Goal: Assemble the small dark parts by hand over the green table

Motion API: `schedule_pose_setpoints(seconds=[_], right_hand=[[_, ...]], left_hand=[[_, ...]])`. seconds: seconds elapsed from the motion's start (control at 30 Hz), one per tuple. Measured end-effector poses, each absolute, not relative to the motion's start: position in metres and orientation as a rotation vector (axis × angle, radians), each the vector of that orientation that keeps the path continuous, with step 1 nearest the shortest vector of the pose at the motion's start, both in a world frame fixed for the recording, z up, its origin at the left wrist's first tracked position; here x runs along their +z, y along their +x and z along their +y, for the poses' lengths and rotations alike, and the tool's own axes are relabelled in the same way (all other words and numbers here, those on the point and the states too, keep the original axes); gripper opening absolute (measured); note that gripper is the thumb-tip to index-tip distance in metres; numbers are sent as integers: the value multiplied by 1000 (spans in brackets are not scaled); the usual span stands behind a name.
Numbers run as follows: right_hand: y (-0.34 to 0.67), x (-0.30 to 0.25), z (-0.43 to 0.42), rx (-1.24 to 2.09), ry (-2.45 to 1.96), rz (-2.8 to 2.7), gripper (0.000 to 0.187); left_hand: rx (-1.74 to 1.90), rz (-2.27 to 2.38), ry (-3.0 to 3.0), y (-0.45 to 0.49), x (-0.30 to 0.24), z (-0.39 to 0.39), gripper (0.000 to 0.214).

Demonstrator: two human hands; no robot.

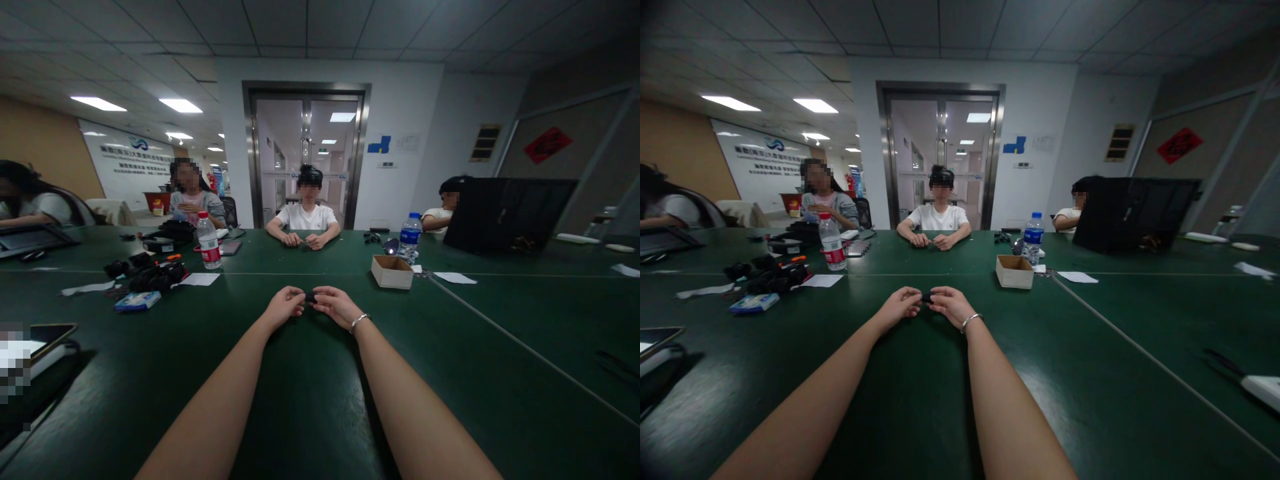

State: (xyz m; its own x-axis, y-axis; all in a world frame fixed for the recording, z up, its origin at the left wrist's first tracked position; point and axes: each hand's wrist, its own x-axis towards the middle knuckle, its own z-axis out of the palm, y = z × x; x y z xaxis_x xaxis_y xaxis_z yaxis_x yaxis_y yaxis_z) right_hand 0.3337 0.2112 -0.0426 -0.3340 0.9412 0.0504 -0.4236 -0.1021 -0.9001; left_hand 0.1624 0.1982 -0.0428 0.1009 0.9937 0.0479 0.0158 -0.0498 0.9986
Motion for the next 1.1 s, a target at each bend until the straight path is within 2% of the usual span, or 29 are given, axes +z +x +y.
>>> schedule_pose_setpoints(seconds=[0.4,0.83,0.97,1.1], right_hand=[[333,-44,213,1643,-707,-1091,23],[334,-42,211,1658,-705,-1082,21],[333,-42,211,1662,-705,-1097,21],[333,-41,211,1668,-697,-1080,21]], left_hand=[[1189,1093,1377,162,-37,189,18],[1096,1139,1358,162,-39,195,24],[1075,1244,1421,163,-45,198,38],[1117,1160,1514,164,-43,192,35]])
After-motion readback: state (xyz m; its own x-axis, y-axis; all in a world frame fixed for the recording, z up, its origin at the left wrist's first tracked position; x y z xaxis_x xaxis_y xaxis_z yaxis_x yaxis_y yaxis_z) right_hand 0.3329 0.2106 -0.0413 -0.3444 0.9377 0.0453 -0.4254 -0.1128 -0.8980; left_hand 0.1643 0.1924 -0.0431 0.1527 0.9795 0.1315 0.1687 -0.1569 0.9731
